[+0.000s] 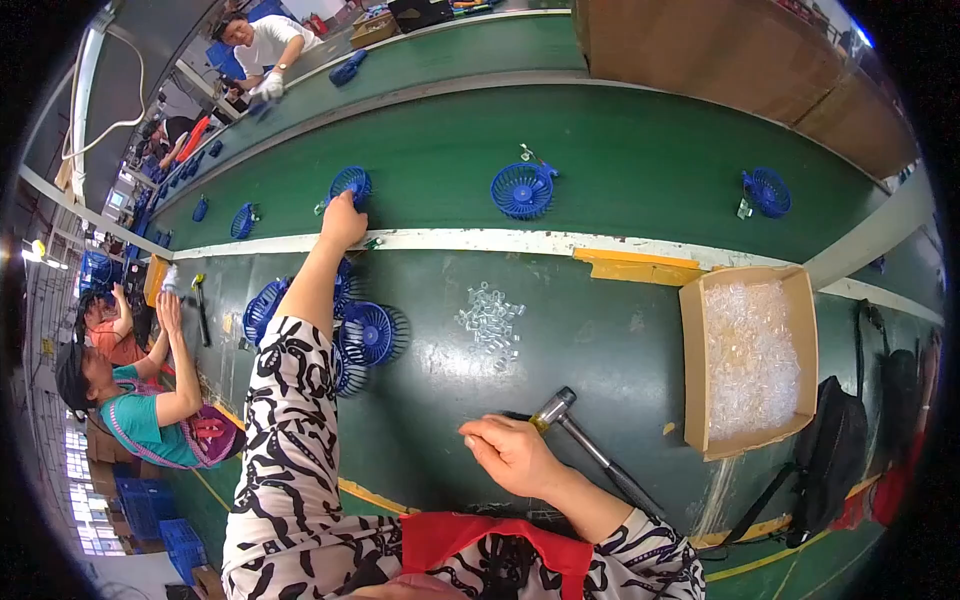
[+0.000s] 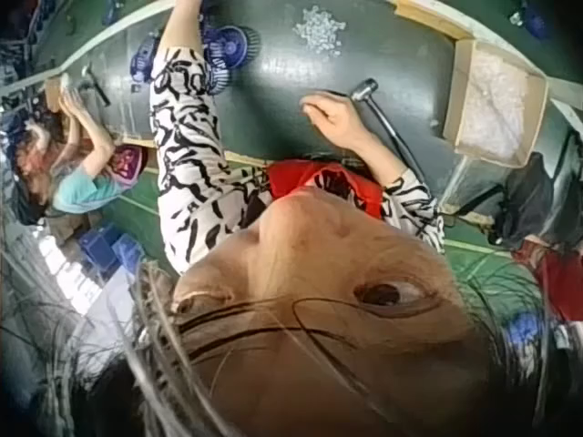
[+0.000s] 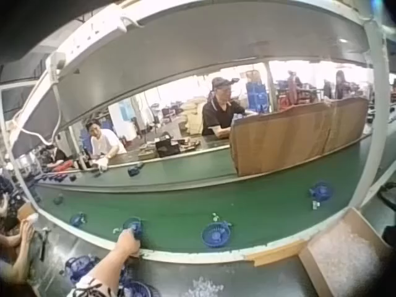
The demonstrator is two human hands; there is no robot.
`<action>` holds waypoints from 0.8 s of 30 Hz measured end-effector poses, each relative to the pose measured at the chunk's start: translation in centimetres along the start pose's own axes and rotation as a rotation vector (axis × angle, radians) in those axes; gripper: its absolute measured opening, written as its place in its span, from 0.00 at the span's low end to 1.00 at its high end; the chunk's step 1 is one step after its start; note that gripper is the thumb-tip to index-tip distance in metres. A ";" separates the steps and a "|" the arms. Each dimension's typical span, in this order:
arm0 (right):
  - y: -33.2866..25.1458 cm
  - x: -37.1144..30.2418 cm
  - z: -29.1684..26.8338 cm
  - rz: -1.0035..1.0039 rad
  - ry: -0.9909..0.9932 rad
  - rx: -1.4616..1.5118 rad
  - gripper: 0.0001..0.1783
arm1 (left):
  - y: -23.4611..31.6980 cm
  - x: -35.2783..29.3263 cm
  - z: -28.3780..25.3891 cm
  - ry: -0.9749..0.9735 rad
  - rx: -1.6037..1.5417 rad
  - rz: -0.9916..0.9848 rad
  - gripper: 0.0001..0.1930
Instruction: The person assembles portable fan parts by inserting circuit boards into fan grilles by hand, tapping them securely with a small mallet, and placing the assembled pieces onto the conveyor belt.
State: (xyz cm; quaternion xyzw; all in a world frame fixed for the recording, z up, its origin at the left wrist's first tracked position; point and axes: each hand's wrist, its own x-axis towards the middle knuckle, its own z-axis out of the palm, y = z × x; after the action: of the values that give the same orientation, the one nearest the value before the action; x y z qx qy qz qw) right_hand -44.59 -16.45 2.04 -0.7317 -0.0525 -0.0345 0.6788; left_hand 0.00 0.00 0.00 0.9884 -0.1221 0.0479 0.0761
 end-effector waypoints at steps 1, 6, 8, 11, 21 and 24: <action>-0.3 -0.2 0.3 -0.008 0.007 0.011 0.08 | -0.4 -0.4 0.0 0.063 0.007 0.066 0.24; 1.1 0.8 -0.8 -0.075 0.031 0.009 0.07 | 3.1 -1.6 -2.4 0.237 -0.189 0.262 0.10; 0.8 0.5 -0.6 -0.028 0.029 0.042 0.07 | 5.7 -3.9 -5.3 0.179 -0.180 0.234 0.11; 0.4 0.4 -0.1 0.015 0.030 0.073 0.07 | 7.3 -7.1 -8.3 0.452 -0.068 0.478 0.07; 1.7 -0.2 0.2 -0.004 0.237 0.023 0.08 | 15.1 -25.2 -16.5 0.220 -0.252 0.651 0.17; 0.8 0.3 0.0 -0.096 0.404 -0.108 0.07 | 14.3 -31.3 -13.7 -0.028 -0.321 0.536 0.13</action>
State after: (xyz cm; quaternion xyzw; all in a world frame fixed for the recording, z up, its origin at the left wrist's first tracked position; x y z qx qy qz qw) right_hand -44.21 -16.48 1.24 -0.7417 0.0517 -0.2157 0.6330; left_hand -34.85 -4.15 11.88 0.8969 -0.3853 0.0329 0.2143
